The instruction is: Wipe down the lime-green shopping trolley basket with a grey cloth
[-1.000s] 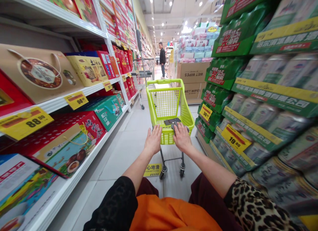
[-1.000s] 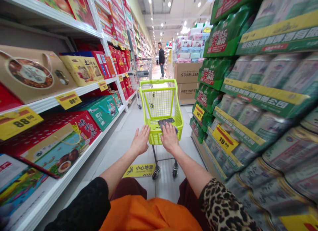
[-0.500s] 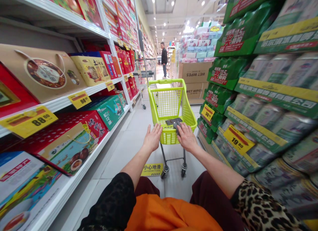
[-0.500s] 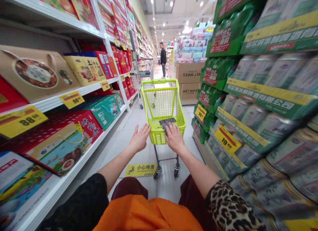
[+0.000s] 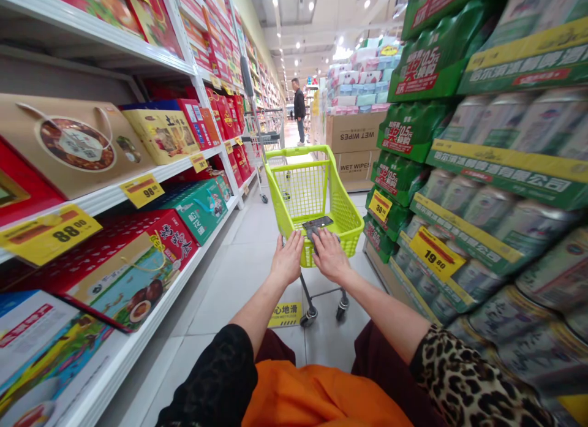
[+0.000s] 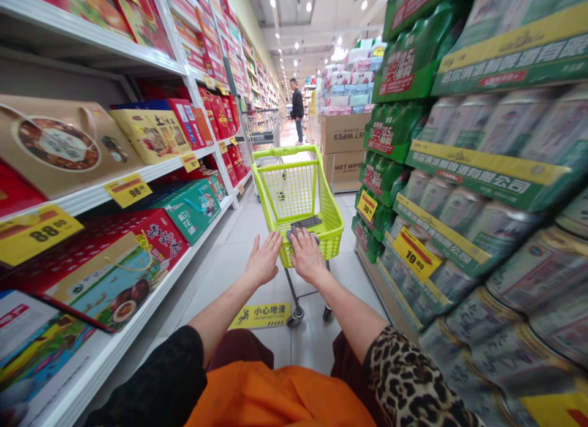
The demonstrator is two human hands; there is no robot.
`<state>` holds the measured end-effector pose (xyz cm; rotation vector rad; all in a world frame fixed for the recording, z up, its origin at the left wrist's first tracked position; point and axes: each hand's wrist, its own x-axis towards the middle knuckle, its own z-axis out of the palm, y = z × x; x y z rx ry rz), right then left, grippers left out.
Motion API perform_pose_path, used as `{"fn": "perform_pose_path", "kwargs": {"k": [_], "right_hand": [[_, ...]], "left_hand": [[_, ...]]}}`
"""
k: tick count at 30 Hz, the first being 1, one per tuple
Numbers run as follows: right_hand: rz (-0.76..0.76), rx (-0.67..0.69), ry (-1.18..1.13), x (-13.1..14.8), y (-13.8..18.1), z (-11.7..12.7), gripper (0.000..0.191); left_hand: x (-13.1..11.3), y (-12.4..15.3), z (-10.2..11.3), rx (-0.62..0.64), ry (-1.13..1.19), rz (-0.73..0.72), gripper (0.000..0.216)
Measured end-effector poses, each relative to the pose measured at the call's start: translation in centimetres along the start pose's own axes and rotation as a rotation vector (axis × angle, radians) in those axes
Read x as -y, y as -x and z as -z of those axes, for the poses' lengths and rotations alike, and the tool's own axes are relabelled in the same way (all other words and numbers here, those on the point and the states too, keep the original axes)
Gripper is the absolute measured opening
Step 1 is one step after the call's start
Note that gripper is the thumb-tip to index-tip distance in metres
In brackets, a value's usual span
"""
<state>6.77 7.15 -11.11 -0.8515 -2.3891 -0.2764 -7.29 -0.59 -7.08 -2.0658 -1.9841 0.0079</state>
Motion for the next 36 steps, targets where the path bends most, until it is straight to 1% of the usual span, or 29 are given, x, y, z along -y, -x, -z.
{"fn": "perform_pose_path", "kwargs": {"k": [2,5,7,11,14,16,20,22,24,27,30,32,34,36], "right_hand": [[0.008,0.009,0.003,-1.2,0.3,0.3,0.053],[-0.022,0.014,0.018,-3.0,0.8,0.9,0.053],[-0.05,0.011,0.025,-3.7,0.9,1.1,0.053],[-0.135,-0.005,0.025,-3.4,0.8,0.9,0.054],[-0.102,-0.001,-0.004,-2.4,0.6,0.5,0.055],[-0.073,-0.004,-0.023,-2.0,0.5,0.4,0.055],[-0.044,0.006,-0.043,-2.7,0.6,0.7,0.054],[-0.047,0.014,-0.045,-3.2,0.7,0.9,0.053],[-0.085,0.007,-0.041,-3.3,0.6,1.1,0.053],[-0.104,-0.004,-0.046,-2.1,0.2,0.9,0.054],[-0.055,0.006,-0.066,0.1,-0.4,0.5,0.056],[-0.03,0.016,-0.07,1.0,-0.8,0.3,0.057],[-0.008,0.032,-0.063,1.0,-1.0,0.3,0.056],[-0.005,0.053,-0.048,0.1,-1.1,0.5,0.054]], "left_hand": [[-0.2,0.0,0.2,0.002,0.002,0.003,0.069],[-0.8,-0.1,0.3,-0.004,0.007,0.003,0.069],[-1.4,-0.4,0.3,-0.012,0.013,-0.01,0.068],[-2.8,-1.2,0.1,-0.046,0.029,-0.035,0.067],[-3.7,-1.7,0.0,-0.051,0.034,-0.024,0.068],[-3.9,-1.9,0.0,-0.051,0.035,-0.025,0.068],[-2.7,-2.2,0.4,-0.045,0.025,-0.095,0.066],[-1.8,-2.6,0.7,-0.032,0.009,-0.07,0.068],[-1.3,-3.0,1.0,-0.01,-0.007,-0.018,0.07],[-1.2,-3.6,1.1,0.02,-0.006,0.007,0.071],[-1.3,-3.8,0.8,0.039,0.004,0.046,0.074],[-1.0,-3.6,0.6,0.04,-0.004,0.064,0.073],[-0.4,-3.3,0.5,0.029,-0.019,0.065,0.07],[0.4,-3.1,0.5,0.02,-0.034,0.059,0.068]]}}
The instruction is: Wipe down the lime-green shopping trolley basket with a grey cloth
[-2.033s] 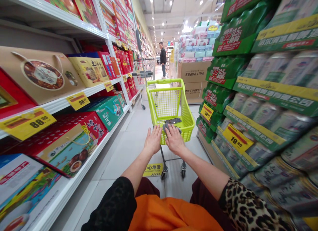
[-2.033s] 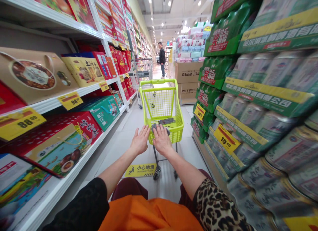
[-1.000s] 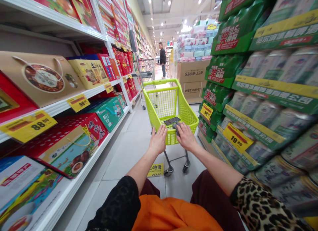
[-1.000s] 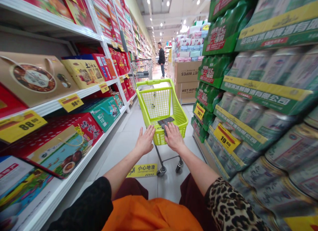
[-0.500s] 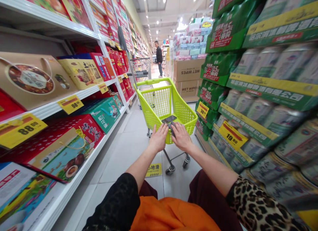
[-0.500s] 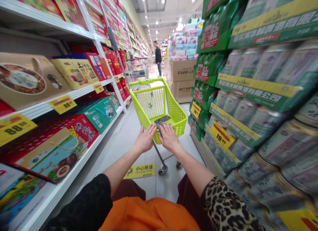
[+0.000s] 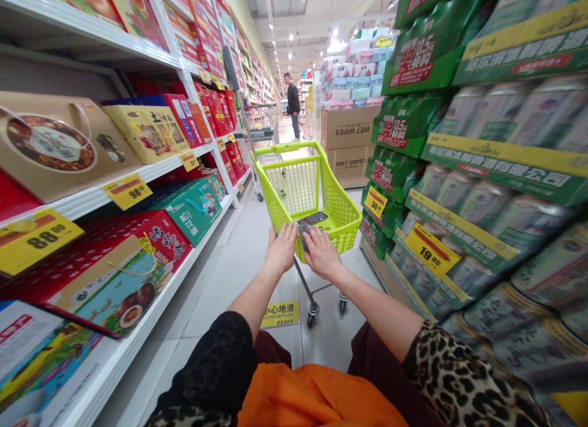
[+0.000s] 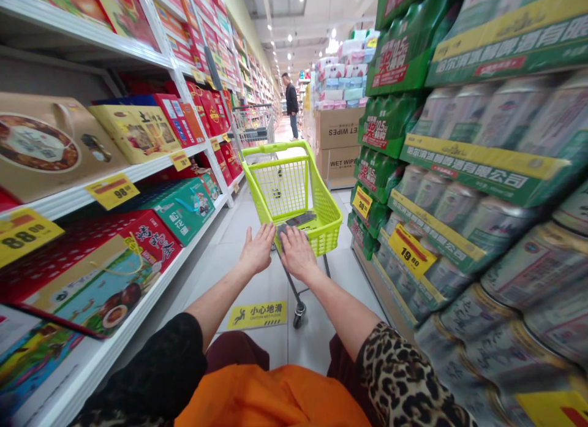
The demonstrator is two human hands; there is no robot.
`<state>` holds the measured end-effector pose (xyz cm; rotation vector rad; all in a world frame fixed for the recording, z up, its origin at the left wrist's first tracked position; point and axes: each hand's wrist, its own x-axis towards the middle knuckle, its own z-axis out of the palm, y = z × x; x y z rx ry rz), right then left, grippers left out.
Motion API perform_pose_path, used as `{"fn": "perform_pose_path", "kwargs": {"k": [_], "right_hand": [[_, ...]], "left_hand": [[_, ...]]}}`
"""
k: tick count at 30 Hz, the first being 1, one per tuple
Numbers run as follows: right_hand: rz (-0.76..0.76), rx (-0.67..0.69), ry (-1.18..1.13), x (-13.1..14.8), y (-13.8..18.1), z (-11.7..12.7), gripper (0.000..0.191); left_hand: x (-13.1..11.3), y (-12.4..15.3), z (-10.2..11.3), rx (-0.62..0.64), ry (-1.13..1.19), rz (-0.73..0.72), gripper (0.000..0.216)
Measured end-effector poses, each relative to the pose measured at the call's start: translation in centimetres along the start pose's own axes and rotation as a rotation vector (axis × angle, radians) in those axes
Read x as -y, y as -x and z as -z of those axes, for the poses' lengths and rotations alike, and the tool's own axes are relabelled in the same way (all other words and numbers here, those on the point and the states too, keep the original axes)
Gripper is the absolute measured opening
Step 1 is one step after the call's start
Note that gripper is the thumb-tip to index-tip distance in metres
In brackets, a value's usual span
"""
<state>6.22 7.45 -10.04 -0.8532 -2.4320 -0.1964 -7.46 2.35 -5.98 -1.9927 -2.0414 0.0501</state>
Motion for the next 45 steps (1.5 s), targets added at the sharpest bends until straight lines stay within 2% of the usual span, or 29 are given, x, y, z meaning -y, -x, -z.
{"fn": "perform_pose_path", "kwargs": {"k": [5,13,20,23,28,31,36,45], "right_hand": [[-0.094,0.018,0.053,-2.7,0.3,0.8,0.053],[-0.022,0.035,0.083,-2.6,0.6,0.5,0.058],[-0.143,0.055,0.143,-7.4,1.6,2.3,0.058],[-0.168,0.042,0.136,-7.0,1.6,2.1,0.062],[-0.085,0.049,0.085,-5.0,1.3,1.4,0.063],[-0.07,0.064,0.101,-6.3,1.3,1.7,0.062],[-0.169,0.059,0.165,-9.5,1.7,2.3,0.064],[-0.153,0.047,0.164,-8.3,1.8,1.6,0.07]], "left_hand": [[0.8,0.2,0.2,-0.014,-0.014,-0.008,0.067],[-3.1,0.4,-1.0,-0.105,0.06,-0.067,0.061],[-2.9,0.4,-1.0,-0.068,0.056,-0.071,0.064],[-3.6,0.3,-0.9,-0.054,0.065,-0.031,0.064],[-4.8,0.5,-1.4,-0.084,0.074,-0.067,0.067],[-4.7,0.6,-1.6,-0.073,0.058,-0.089,0.07],[-4.5,0.5,-1.6,-0.057,0.057,-0.097,0.073],[-5.2,0.4,-1.2,-0.053,0.079,-0.059,0.071]]}}
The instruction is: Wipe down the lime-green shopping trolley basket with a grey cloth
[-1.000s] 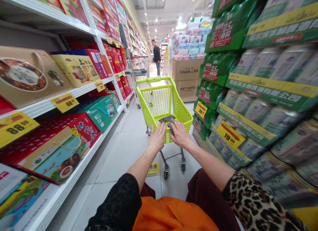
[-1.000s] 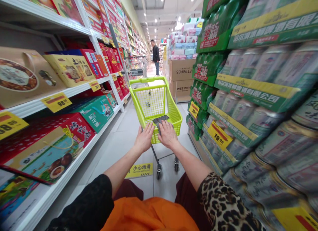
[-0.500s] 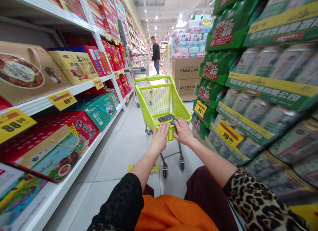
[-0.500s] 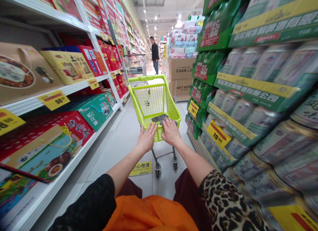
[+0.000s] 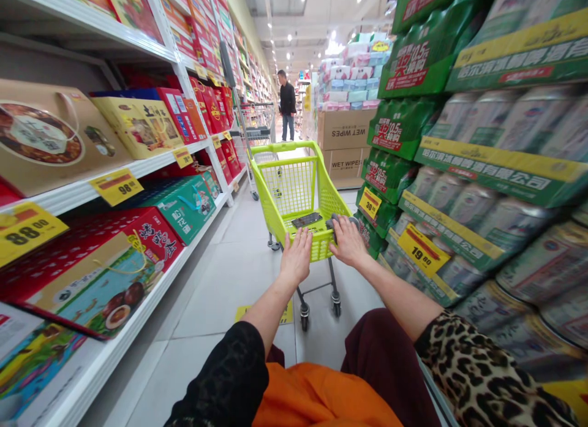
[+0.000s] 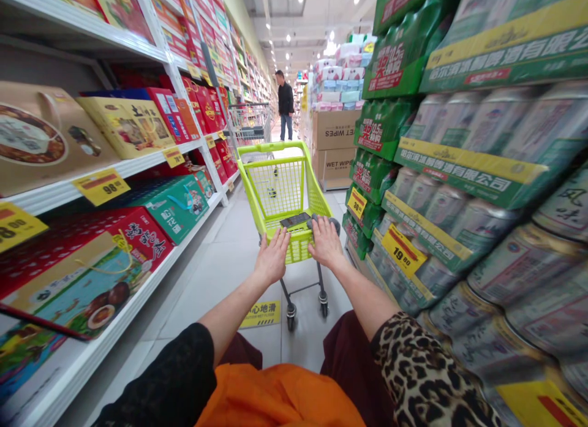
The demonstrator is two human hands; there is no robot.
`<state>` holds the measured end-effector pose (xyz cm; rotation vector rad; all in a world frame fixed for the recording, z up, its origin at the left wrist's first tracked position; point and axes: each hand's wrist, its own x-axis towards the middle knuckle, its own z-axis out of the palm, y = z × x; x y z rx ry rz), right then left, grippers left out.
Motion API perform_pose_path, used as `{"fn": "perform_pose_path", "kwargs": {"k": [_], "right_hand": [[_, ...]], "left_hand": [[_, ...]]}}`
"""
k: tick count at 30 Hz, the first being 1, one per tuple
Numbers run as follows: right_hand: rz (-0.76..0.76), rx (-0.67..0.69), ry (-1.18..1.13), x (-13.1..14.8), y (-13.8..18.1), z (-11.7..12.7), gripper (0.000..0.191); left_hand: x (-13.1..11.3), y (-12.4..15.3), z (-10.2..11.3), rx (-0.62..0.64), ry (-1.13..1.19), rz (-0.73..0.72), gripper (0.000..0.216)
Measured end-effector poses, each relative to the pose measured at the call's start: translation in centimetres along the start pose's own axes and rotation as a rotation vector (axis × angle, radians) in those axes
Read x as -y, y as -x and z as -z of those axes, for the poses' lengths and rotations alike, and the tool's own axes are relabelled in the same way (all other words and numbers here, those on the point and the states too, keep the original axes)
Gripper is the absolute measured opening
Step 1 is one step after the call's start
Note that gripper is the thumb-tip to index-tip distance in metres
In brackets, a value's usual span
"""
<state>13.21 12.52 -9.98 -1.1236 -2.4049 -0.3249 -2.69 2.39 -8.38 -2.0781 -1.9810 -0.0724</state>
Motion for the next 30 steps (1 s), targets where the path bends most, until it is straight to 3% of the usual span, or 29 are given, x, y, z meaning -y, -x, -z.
{"fn": "perform_pose_path", "kwargs": {"k": [5,12,16,20,23,27,30], "right_hand": [[-0.062,-0.008,-0.008,-0.5,-0.1,0.2,0.066],[0.008,-0.051,-0.232,2.5,-1.1,0.8,0.047],[-0.075,-0.246,-0.435,4.2,-4.1,2.7,0.047],[-0.222,-0.426,-0.435,4.7,-6.1,3.2,0.048],[-0.234,-0.384,-0.438,3.3,-4.8,1.5,0.046],[-0.052,-0.246,-0.275,1.6,-1.4,-0.5,0.044],[0.066,-0.167,-0.167,2.2,-0.6,-0.3,0.045]], "left_hand": [[0.3,0.3,0.1,0.021,0.012,-0.011,0.074],[1.8,1.1,0.8,0.063,0.014,-0.009,0.079],[2.7,1.7,1.0,0.076,0.013,-0.01,0.079],[3.1,2.1,1.2,0.081,0.014,-0.007,0.078],[3.5,2.3,1.2,0.087,0.024,-0.007,0.077],[4.0,2.5,1.0,0.075,0.052,-0.014,0.078],[4.3,2.5,0.7,0.052,0.059,-0.008,0.079]]}}
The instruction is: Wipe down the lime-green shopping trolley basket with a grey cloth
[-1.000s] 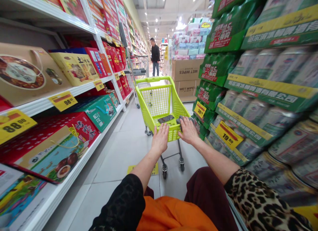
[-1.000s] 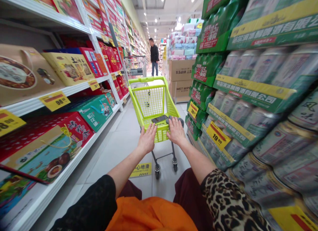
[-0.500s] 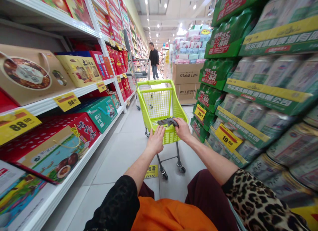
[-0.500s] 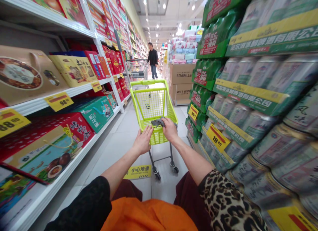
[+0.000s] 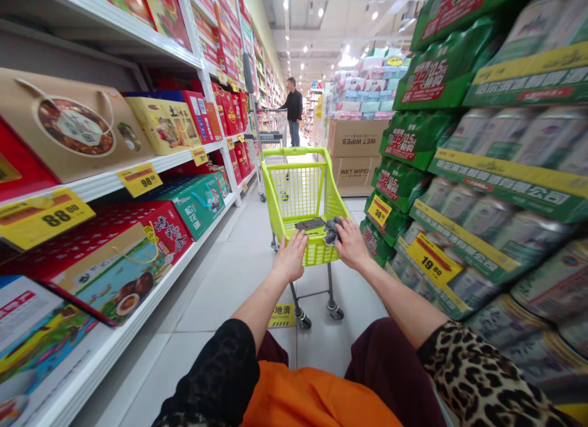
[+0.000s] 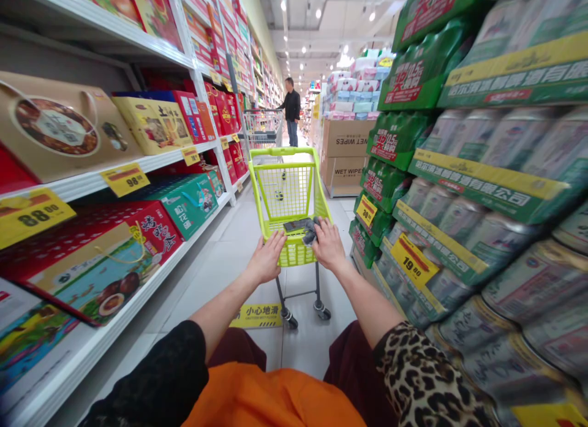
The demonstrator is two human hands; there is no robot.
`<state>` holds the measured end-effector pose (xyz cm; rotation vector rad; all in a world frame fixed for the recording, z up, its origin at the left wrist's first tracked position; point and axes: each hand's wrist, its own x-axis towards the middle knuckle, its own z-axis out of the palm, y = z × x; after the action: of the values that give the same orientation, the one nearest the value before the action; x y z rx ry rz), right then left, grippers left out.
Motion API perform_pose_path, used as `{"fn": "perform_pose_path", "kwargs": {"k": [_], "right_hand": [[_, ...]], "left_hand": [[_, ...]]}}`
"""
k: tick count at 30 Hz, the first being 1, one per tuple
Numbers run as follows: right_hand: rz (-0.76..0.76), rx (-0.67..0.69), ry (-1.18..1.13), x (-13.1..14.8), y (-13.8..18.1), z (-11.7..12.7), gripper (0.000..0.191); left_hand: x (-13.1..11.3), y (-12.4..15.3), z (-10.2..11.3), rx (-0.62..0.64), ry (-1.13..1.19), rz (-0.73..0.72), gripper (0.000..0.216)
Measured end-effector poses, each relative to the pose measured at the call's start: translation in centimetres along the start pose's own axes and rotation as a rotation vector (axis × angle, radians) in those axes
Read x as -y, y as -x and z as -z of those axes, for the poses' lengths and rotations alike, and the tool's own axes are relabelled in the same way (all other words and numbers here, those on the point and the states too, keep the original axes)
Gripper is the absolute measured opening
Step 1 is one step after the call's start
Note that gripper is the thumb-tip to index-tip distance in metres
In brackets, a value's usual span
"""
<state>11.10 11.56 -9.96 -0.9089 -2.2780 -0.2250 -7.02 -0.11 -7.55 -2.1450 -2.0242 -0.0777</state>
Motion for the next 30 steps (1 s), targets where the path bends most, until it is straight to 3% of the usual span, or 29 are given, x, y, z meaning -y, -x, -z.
{"fn": "perform_pose_path", "kwargs": {"k": [4,9,19,26,30], "right_hand": [[0.086,0.11,0.073,1.3,-1.5,0.5,0.046],[0.094,0.189,0.132,0.6,-2.5,0.3,0.036],[0.068,0.084,0.162,0.3,-1.6,0.2,0.033],[0.038,-0.066,0.204,1.9,0.2,-0.4,0.042],[0.013,-0.044,0.24,2.5,0.1,-0.6,0.046]], "left_hand": [[0.5,-0.1,-0.3,-0.013,0.015,-0.001,0.08],[1.2,-0.3,-0.6,-0.008,0.036,-0.012,0.079],[2.2,0.5,-0.4,-0.076,0.14,0.005,0.068],[0.6,-0.2,0.4,-0.052,0.155,0.086,0.07],[0.1,-0.5,0.6,-0.044,0.14,0.104,0.067]]}}
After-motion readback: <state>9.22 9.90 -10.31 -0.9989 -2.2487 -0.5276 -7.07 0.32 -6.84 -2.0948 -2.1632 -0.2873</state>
